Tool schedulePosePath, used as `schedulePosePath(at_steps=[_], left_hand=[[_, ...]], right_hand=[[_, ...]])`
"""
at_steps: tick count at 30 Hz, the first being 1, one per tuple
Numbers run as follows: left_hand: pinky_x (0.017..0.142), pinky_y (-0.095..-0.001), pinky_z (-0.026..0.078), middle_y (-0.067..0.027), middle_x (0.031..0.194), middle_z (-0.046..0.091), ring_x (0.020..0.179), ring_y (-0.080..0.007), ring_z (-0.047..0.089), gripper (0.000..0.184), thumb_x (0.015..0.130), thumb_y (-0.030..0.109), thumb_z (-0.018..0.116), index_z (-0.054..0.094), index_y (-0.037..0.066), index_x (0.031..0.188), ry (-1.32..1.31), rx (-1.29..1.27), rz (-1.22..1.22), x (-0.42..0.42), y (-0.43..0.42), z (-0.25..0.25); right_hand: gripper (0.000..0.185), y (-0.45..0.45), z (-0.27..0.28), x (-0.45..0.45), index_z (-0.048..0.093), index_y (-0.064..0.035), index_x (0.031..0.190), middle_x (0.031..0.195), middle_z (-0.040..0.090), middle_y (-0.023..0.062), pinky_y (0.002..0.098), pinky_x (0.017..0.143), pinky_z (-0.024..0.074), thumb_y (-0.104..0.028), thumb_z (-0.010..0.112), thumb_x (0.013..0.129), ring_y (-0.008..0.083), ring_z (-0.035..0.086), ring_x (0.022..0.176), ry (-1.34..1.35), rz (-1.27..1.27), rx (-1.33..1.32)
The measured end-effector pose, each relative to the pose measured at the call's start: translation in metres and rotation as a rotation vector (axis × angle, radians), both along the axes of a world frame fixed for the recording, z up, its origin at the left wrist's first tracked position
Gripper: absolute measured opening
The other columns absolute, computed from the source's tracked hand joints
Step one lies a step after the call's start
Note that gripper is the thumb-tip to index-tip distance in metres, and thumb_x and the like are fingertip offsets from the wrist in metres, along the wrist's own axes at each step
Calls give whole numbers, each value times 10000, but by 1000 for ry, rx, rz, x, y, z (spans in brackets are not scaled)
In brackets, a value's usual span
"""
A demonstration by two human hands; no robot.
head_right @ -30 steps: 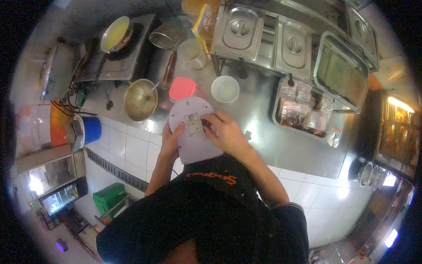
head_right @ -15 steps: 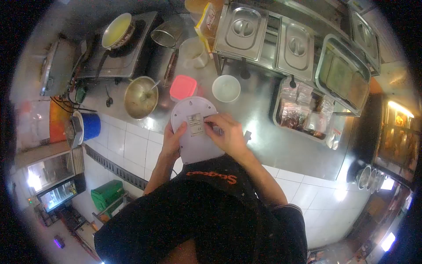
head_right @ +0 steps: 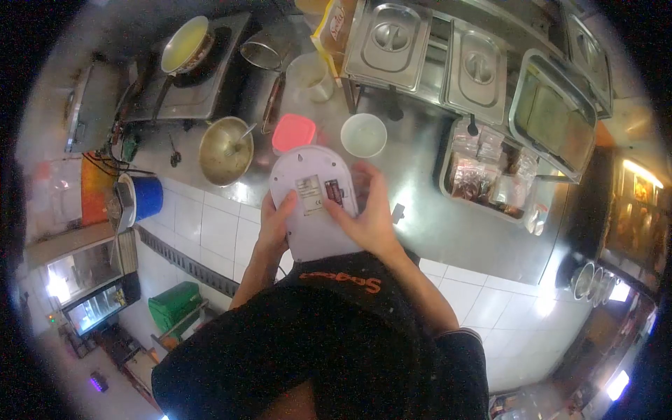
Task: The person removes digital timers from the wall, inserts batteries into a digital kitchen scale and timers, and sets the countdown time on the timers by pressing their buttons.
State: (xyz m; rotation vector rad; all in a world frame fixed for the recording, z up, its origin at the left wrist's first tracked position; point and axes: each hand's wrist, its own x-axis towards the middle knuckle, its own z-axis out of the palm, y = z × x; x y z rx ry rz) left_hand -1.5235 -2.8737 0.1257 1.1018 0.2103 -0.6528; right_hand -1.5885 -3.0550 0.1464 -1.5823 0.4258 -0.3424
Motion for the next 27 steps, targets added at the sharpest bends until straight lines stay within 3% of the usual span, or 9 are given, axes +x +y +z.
schedulePosePath(at_steps=[1, 3, 9, 19, 22, 25, 27], left_hand=[[892, -369, 557, -142, 1212, 626, 1076, -223, 639, 475, 946, 104, 654, 440, 3, 1357, -37, -8, -8, 1, -3, 7], [891, -362, 555, -141, 1205, 629, 1071, -217, 639, 468, 946, 101, 655, 443, -1, 1351, -76, -14, -24, 3, -12, 28], [895, -323, 521, -118, 1173, 620, 1049, -177, 622, 479, 921, 119, 684, 451, 1, 1323, -337, 197, -102, 8, -21, 84], [886, -308, 515, -118, 1175, 603, 1060, -162, 609, 554, 860, 74, 726, 419, -5, 1315, -421, 295, -164, -1, -26, 105], [885, -318, 523, -118, 1164, 613, 1058, -170, 617, 572, 832, 60, 745, 437, -5, 1310, -371, 287, -170, -2, -27, 101], [889, -332, 529, -121, 1169, 623, 1054, -182, 628, 591, 810, 38, 751, 456, -8, 1320, -285, 266, -148, 0, -26, 98], [893, -340, 532, -122, 1177, 626, 1051, -188, 634, 599, 801, 24, 751, 466, -10, 1327, -255, 265, -131, 0, -24, 96]], right_hand=[[525, -3, 9, 1, 579, 7, 1255, 1147, 620, 151, 353, 851, 525, -137, 805, 803, 242, 625, 1002, 4, -7, 3], [645, -12, 23, 8, 476, 35, 1334, 1121, 647, 145, 340, 855, 524, -160, 813, 819, 191, 625, 1006, 231, 261, 73], [611, -9, 40, 12, 491, 10, 1333, 1124, 660, 97, 315, 852, 524, -124, 803, 826, 154, 629, 980, 104, 201, 502], [585, -5, 53, 6, 510, 11, 1320, 1113, 664, 91, 310, 861, 520, -163, 801, 842, 148, 625, 983, 118, 122, 579], [517, -5, 48, 2, 517, 14, 1316, 1107, 666, 90, 306, 864, 517, -211, 736, 905, 142, 619, 987, 85, 108, 484], [469, -17, 49, -6, 508, 19, 1326, 1123, 657, 93, 296, 868, 511, -255, 642, 970, 153, 623, 989, 150, 134, 716], [428, -29, 30, -12, 497, 5, 1335, 1164, 644, 106, 339, 881, 505, -265, 567, 1011, 172, 611, 1030, 32, 71, 1125]])
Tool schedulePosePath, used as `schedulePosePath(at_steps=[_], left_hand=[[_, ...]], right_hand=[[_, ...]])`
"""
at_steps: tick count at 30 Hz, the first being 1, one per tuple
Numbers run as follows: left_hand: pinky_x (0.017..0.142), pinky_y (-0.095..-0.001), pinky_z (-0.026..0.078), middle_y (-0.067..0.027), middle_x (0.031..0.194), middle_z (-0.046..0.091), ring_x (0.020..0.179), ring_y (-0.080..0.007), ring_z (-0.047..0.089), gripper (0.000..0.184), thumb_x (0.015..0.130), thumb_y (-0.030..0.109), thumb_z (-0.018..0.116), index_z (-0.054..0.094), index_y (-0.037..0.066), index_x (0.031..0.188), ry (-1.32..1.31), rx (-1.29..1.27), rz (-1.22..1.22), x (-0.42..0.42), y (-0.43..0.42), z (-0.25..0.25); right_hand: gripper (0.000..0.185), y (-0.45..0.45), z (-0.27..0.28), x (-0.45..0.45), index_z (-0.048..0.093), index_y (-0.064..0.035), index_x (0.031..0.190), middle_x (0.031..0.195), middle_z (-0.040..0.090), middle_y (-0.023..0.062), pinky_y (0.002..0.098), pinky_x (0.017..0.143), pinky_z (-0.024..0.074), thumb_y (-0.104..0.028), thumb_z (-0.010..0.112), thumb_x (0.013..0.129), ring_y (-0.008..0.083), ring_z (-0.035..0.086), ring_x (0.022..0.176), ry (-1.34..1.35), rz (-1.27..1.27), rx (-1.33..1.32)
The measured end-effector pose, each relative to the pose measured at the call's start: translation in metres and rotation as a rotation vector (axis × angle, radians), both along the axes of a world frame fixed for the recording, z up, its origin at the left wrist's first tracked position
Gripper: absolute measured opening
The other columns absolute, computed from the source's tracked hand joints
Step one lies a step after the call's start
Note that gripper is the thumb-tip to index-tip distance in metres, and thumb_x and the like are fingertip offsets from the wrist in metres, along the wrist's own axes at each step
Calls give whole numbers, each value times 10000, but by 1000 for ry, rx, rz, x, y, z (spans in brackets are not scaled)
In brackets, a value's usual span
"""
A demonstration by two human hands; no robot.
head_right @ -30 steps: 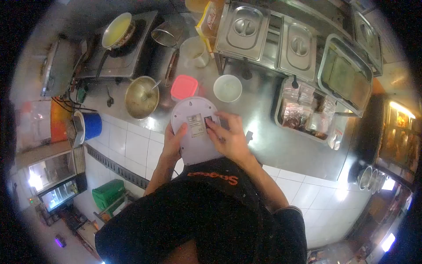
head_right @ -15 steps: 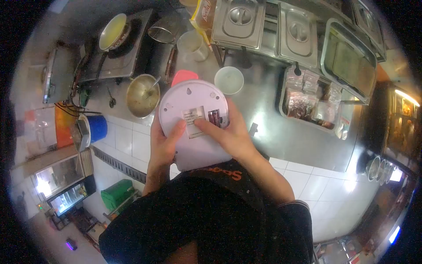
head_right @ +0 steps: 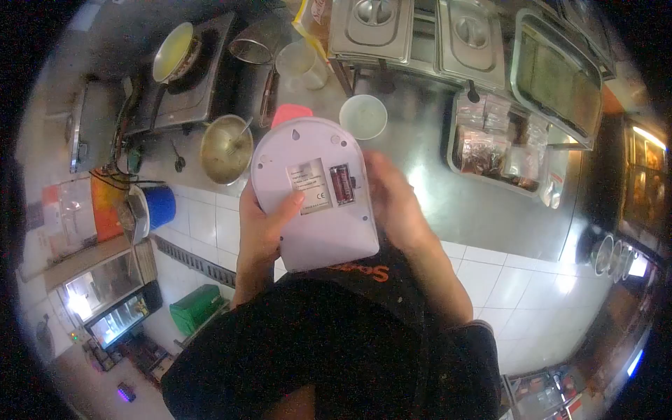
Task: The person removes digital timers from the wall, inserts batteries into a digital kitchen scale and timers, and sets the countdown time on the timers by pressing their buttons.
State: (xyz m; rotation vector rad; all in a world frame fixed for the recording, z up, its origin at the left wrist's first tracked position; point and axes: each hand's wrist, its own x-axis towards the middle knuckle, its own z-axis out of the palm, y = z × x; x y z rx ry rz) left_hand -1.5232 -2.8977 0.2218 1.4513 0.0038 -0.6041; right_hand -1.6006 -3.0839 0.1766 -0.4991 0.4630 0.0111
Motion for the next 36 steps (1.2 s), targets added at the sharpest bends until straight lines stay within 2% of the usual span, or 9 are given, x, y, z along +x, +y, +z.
schedulePosePath(at_steps=[4, 6, 14, 20, 22, 25, 28, 32, 36], left_hand=[[897, -349, 533, -123, 1181, 636, 1040, -195, 643, 614, 790, 3, 745, 469, -15, 1339, 7, -16, -7, 1, 2, -7], [898, -349, 533, -124, 1172, 642, 1040, -196, 645, 607, 790, -2, 742, 472, -16, 1333, 23, -46, -4, 2, 2, -7], [893, -348, 539, -132, 1163, 645, 1041, -200, 650, 583, 794, -12, 734, 482, -16, 1320, 37, -12, 4, 5, 1, -11], [891, -347, 539, -133, 1165, 644, 1037, -204, 651, 575, 799, -2, 732, 486, -11, 1319, 49, 18, -17, 6, -1, -11], [891, -348, 540, -135, 1166, 644, 1037, -206, 651, 575, 799, 0, 734, 486, -14, 1318, 62, 9, -8, 6, -1, -11], [891, -352, 542, -139, 1168, 643, 1039, -211, 652, 576, 798, 4, 738, 485, -19, 1316, 78, -19, -6, 7, 1, -12], [893, -358, 544, -143, 1173, 642, 1042, -215, 652, 579, 797, 7, 742, 484, -24, 1315, 91, -46, -10, 6, 3, -16], [896, -366, 549, -147, 1179, 641, 1049, -219, 652, 584, 796, 8, 745, 482, -27, 1316, 72, -20, -12, 7, 6, -16], [903, -367, 544, -146, 1182, 641, 1057, -215, 649, 575, 798, 5, 740, 486, -27, 1313, 111, -45, 4, 7, 7, -13]], right_hand=[[464, -35, -82, -32, 500, -8, 1308, 1163, 629, 152, 409, 883, 495, -287, 632, 961, 250, 604, 1039, 209, 83, -745], [517, -37, -118, -58, 518, -19, 1256, 1095, 620, 191, 463, 861, 488, -257, 742, 855, 331, 586, 1018, 569, 269, -1873], [525, -32, -162, -86, 593, -50, 1166, 1039, 617, 188, 482, 832, 496, -77, 791, 681, 392, 602, 943, 504, 235, -1643], [302, -37, -164, -83, 608, -28, 1113, 892, 683, 189, 441, 738, 537, -51, 679, 820, 386, 670, 812, 453, 178, -1629], [206, -40, -156, -79, 605, -15, 1072, 798, 698, 181, 422, 670, 542, -38, 613, 868, 391, 681, 727, 361, 153, -1206], [182, -40, -152, -71, 592, -6, 1047, 735, 689, 162, 425, 650, 544, -46, 603, 869, 394, 668, 664, 456, 152, -1090], [225, -42, -171, -71, 604, -16, 1072, 869, 698, 167, 412, 715, 552, -69, 648, 858, 372, 677, 771, 415, 211, -1605], [287, -25, -147, -55, 634, -29, 1072, 1000, 661, 176, 406, 784, 543, -75, 716, 801, 365, 649, 894, 170, 105, -1678], [412, -26, -164, -55, 640, -54, 1134, 1046, 605, 180, 435, 861, 511, -49, 750, 737, 366, 603, 981, 97, 369, -1809]])
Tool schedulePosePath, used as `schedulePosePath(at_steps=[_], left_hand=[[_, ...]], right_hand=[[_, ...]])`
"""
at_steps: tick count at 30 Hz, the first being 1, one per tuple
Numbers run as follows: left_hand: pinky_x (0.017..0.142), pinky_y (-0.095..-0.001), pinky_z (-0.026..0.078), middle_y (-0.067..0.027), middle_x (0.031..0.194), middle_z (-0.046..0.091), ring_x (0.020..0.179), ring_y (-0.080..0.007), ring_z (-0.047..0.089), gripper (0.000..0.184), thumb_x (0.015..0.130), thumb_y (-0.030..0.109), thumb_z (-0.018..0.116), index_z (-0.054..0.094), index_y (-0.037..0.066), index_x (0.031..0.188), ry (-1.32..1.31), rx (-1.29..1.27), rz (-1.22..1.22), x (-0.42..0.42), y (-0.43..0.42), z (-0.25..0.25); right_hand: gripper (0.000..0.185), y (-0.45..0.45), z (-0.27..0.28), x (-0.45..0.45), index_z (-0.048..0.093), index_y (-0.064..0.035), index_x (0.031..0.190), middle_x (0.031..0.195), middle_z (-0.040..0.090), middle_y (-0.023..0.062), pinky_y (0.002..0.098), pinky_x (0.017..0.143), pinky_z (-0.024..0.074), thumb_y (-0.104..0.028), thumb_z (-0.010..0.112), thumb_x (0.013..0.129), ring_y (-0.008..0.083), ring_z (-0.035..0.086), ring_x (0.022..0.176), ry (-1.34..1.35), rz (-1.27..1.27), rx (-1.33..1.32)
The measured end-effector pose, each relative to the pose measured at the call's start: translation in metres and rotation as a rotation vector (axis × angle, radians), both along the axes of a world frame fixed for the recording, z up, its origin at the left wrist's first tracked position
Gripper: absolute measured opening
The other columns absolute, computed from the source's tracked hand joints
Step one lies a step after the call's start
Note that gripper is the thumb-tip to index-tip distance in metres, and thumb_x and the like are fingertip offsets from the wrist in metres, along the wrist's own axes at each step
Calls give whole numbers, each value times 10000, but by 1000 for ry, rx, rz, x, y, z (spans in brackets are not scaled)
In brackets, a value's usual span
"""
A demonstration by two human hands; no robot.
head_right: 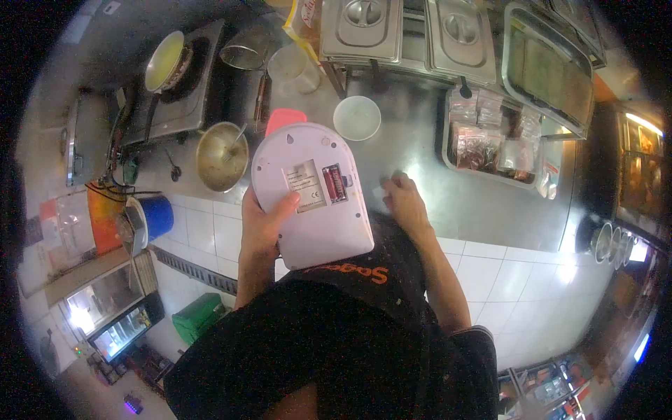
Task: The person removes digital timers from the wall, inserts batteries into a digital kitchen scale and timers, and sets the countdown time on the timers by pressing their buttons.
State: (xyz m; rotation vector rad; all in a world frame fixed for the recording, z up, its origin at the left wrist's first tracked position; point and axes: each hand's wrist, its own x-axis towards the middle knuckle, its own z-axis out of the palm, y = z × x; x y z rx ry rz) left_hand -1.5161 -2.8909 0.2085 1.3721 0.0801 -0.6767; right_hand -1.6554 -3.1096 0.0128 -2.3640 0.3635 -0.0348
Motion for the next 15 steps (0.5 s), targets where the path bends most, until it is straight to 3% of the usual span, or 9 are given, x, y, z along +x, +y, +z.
schedulePosePath(at_steps=[5, 7, 10, 15], left_hand=[[921, -364, 530, -139, 1189, 640, 1066, -207, 643, 563, 800, -6, 727, 493, -24, 1312, -5, -18, 11, -1, 2, -2], [925, -365, 529, -139, 1191, 639, 1066, -207, 643, 569, 798, -6, 728, 492, -22, 1315, -3, -29, 14, -1, 2, -3], [929, -366, 527, -138, 1196, 636, 1064, -206, 643, 580, 795, -2, 732, 487, -20, 1321, 4, -35, 1, -4, 2, -6], [923, -368, 531, -144, 1202, 630, 1064, -211, 643, 591, 800, 11, 740, 475, -25, 1327, -19, -39, -7, -3, 2, -6]], right_hand=[[392, -1, -15, -2, 656, -73, 1125, 1040, 596, 139, 454, 865, 509, -37, 733, 742, 346, 595, 1009, 137, 72, 15], [311, 8, 4, 5, 686, -71, 1055, 1002, 603, 119, 446, 830, 526, -46, 726, 748, 335, 606, 986, -116, -25, -160], [222, 4, 10, 8, 690, -58, 995, 951, 613, 120, 443, 804, 535, -57, 697, 773, 340, 619, 950, -115, 163, -208], [105, 7, 3, 10, 677, -49, 906, 954, 618, 105, 451, 792, 531, -72, 659, 805, 332, 618, 956, -46, 120, -170]])
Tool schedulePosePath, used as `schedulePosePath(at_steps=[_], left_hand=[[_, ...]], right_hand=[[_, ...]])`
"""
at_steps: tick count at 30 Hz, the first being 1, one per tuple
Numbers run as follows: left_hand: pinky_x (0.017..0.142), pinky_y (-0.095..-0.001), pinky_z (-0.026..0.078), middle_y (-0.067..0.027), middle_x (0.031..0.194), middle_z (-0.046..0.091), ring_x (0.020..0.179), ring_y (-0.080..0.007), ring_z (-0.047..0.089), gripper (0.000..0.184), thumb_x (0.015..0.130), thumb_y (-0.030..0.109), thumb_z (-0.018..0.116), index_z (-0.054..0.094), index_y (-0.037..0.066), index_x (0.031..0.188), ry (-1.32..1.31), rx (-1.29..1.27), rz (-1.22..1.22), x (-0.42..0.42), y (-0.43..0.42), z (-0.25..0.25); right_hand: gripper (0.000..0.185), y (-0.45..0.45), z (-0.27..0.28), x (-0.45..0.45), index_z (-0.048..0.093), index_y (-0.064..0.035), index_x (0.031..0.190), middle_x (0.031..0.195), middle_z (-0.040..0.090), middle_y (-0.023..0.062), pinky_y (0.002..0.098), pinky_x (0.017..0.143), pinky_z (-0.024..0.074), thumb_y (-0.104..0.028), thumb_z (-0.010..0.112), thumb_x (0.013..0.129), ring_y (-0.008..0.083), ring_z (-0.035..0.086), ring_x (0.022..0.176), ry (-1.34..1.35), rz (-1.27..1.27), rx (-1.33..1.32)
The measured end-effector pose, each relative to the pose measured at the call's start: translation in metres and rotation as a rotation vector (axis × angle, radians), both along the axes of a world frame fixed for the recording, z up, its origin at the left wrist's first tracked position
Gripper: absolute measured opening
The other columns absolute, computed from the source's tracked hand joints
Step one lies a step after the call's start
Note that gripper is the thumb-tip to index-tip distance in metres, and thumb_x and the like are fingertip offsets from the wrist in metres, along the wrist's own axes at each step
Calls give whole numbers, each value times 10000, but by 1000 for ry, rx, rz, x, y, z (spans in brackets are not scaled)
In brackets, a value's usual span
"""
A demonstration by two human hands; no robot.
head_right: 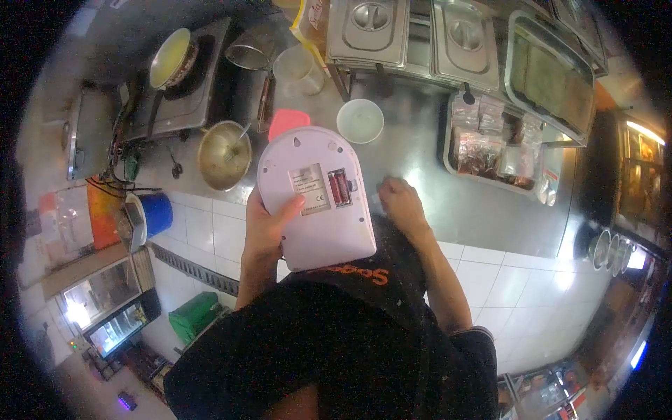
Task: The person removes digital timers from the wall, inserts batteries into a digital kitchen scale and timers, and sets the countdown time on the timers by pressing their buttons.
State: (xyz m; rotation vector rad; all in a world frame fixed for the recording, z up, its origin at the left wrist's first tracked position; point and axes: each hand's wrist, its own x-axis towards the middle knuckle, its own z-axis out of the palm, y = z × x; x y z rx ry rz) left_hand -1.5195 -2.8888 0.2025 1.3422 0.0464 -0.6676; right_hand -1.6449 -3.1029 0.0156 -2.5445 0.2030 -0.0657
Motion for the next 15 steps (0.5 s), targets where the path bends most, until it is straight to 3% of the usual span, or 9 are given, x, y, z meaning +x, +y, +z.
schedulePosePath(at_steps=[8, 10, 11, 13, 14, 15], left_hand=[[912, -376, 541, -156, 1187, 634, 1055, -222, 649, 579, 809, 16, 739, 473, -36, 1321, 32, -15, -13, 1, -4, 5], [913, -376, 540, -157, 1189, 634, 1060, -223, 648, 576, 809, 16, 738, 475, -39, 1319, 54, -12, -17, 1, -4, 4], [914, -377, 540, -157, 1190, 634, 1064, -224, 647, 573, 810, 16, 738, 477, -41, 1317, 74, -9, -16, 1, -4, 4], [906, -375, 544, -157, 1180, 640, 1054, -226, 652, 564, 811, 17, 736, 482, -43, 1312, 65, -27, -3, 1, -3, -1], [898, -374, 547, -158, 1170, 646, 1043, -228, 657, 556, 813, 19, 735, 488, -45, 1307, 54, -40, 10, 2, -3, -2], [898, -374, 547, -158, 1170, 646, 1043, -228, 657, 556, 813, 19, 735, 488, -45, 1307, 54, -39, 10, 3, -2, -2]], right_hand=[[133, -6, -6, -12, 677, -34, 942, 988, 612, 142, 459, 807, 515, -107, 680, 831, 360, 614, 945, 23, -111, 113], [204, -9, -1, -13, 676, -12, 986, 927, 641, 119, 404, 734, 526, -101, 746, 816, 286, 651, 862, 17, -147, 369], [204, -10, 5, -13, 676, -12, 986, 927, 641, 119, 404, 734, 526, -101, 746, 816, 286, 651, 862, 18, -150, 366], [230, -15, 20, -12, 682, 3, 1012, 831, 672, 78, 312, 624, 510, -85, 781, 825, 162, 653, 731, 95, -471, 704], [230, -17, 32, -11, 682, 3, 1012, 831, 672, 78, 312, 624, 510, -85, 781, 825, 162, 653, 731, 94, -469, 703], [223, -20, 50, -10, 684, 3, 1009, 800, 679, 66, 277, 589, 490, -92, 786, 835, 119, 631, 683, 34, -501, 868]])
